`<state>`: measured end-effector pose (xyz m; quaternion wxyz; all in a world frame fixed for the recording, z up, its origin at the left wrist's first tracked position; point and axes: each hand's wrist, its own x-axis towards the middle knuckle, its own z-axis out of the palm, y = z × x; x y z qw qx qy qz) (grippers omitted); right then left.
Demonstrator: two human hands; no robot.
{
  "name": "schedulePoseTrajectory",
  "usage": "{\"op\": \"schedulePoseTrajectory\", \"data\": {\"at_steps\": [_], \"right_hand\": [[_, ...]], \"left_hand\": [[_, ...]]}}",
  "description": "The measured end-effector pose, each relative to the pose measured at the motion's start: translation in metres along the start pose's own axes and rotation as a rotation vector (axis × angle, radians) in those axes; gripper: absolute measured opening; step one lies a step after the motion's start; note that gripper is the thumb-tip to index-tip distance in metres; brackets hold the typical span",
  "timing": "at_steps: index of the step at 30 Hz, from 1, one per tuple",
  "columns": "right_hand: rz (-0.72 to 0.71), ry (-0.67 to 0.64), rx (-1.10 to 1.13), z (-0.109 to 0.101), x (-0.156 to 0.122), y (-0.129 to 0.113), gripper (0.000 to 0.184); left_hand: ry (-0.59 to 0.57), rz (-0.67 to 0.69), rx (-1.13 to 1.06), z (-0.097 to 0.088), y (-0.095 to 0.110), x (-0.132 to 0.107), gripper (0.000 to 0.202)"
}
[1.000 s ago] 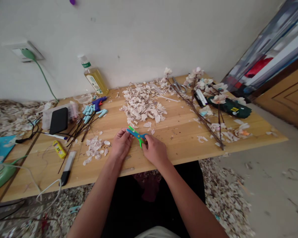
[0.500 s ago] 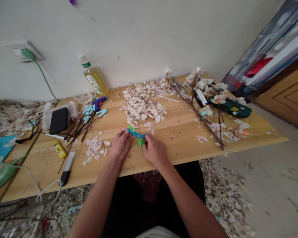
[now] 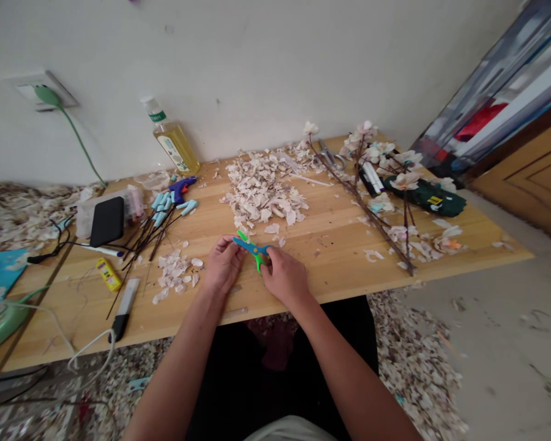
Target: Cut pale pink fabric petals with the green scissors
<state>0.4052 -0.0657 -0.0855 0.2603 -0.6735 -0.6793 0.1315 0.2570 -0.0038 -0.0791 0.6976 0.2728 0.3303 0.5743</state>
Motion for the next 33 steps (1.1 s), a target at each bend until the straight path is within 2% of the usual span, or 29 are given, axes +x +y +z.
{"op": "schedulePoseTrajectory", "data": {"at_steps": [21,33], "right_hand": [[-0.001,0.02,-0.003,0.003,0.0,0.002,0.015],[-0.004,0.004,-0.015,0.003,0.0,0.002,0.014]], "left_hand": [[-0.021,0.046,0.047,-0.004,-0.006,0.003,0.025],[-0.044,0.179,0.348,-0.017,-0.011,0.007,0.018]]}}
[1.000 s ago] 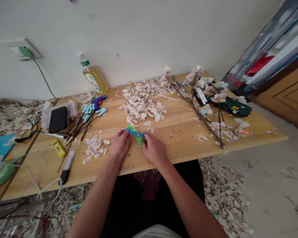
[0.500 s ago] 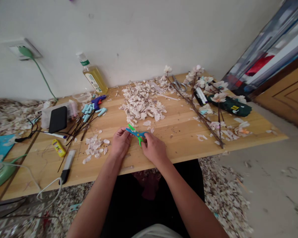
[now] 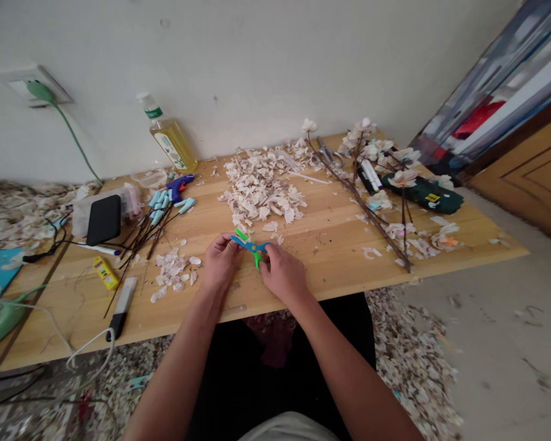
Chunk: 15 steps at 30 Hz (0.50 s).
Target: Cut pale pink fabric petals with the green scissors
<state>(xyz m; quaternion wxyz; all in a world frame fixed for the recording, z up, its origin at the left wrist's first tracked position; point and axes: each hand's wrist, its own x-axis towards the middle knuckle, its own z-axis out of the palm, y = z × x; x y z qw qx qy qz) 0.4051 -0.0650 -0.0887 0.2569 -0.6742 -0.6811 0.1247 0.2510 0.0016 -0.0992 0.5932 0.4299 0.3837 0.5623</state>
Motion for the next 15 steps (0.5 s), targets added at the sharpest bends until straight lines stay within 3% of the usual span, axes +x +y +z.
{"op": "schedulePoseTrajectory", "data": {"at_steps": [15], "right_hand": [[0.042,-0.019,-0.045,-0.002,0.001,-0.003,0.014]], "left_hand": [[0.058,0.147,0.404,0.002,0.013,-0.002,0.014]]}}
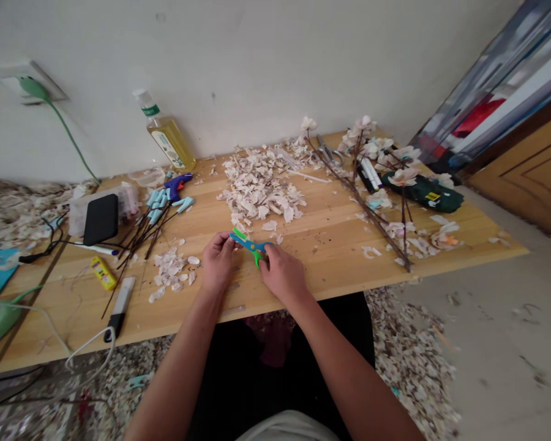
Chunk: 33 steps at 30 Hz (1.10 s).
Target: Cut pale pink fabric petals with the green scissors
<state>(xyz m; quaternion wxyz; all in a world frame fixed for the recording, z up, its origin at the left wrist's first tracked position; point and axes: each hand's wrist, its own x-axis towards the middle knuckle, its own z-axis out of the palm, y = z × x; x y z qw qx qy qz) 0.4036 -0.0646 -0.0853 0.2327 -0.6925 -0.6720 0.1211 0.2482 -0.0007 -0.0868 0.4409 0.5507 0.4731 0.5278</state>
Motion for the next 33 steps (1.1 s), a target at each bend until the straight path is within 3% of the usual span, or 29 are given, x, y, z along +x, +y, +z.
{"op": "schedulePoseTrajectory", "data": {"at_steps": [5,7,11,15,25,33], "right_hand": [[0.021,0.024,0.001,0.001,-0.002,0.002,0.013],[0.058,0.052,0.021,0.002,-0.002,0.004,0.014],[0.089,0.104,0.066,0.004,-0.001,0.007,0.016],[0.011,0.078,0.056,0.004,-0.001,0.004,0.022],[-0.073,-0.007,0.011,-0.002,-0.003,0.0,0.021],[-0.053,0.011,0.015,0.0,-0.003,0.0,0.019]], "left_hand": [[0.038,0.189,0.217,-0.005,0.003,0.0,0.013],[0.043,0.204,0.218,-0.005,0.005,0.0,0.014],[-0.012,-0.017,-0.094,-0.001,0.004,0.0,0.02],[-0.056,-0.164,-0.313,0.004,0.0,0.001,0.026],[0.005,-0.261,-0.526,0.006,0.001,0.0,0.02],[-0.063,-0.295,-0.457,0.004,-0.009,0.0,0.021]]}}
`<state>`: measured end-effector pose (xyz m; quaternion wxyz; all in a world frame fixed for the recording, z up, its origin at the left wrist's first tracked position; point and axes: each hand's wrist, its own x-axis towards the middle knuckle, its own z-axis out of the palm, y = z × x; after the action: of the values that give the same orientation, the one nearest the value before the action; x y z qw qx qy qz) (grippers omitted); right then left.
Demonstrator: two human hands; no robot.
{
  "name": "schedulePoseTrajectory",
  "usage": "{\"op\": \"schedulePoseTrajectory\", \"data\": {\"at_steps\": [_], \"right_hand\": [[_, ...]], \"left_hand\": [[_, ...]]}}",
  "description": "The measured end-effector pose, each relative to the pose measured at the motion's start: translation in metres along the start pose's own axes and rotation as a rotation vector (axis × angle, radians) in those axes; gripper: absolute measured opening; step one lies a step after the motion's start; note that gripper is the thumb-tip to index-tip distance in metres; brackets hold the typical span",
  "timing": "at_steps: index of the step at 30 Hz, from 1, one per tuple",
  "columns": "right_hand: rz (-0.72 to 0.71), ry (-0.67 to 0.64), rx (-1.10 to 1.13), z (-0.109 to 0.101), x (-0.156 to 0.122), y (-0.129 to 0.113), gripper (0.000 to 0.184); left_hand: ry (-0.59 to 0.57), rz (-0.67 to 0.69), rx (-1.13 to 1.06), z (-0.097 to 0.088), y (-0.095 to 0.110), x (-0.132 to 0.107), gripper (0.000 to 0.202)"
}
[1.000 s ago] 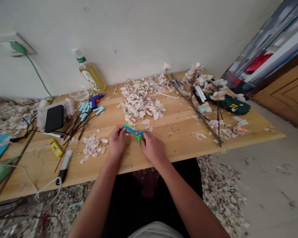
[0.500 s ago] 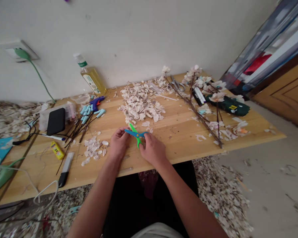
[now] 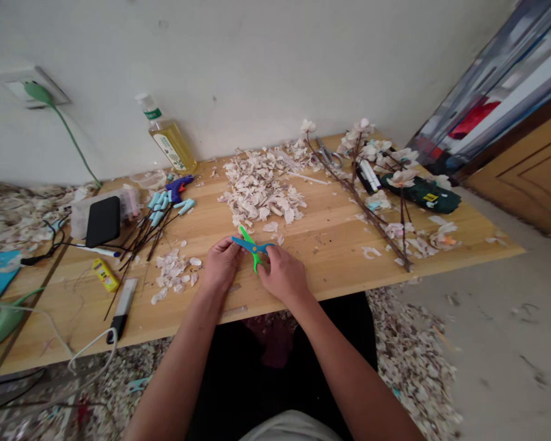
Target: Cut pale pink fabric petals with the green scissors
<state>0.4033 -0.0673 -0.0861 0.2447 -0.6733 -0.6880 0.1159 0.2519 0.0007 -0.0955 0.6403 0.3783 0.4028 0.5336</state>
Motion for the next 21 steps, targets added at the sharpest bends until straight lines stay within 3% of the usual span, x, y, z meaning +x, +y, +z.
{"op": "schedulePoseTrajectory", "data": {"at_steps": [7,15,21], "right_hand": [[-0.002,0.03,-0.024,0.0026,-0.0012,-0.0014,0.017],[0.0,0.031,-0.013,0.0014,-0.0022,-0.0003,0.016],[0.011,0.033,-0.008,0.002,-0.0026,0.0012,0.015]], "left_hand": [[-0.008,-0.001,0.131,-0.0068,-0.0052,0.0016,0.022],[-0.062,0.035,0.031,-0.0035,-0.0054,0.0024,0.023],[-0.033,0.033,0.018,-0.0002,-0.0011,0.0002,0.026]]}}
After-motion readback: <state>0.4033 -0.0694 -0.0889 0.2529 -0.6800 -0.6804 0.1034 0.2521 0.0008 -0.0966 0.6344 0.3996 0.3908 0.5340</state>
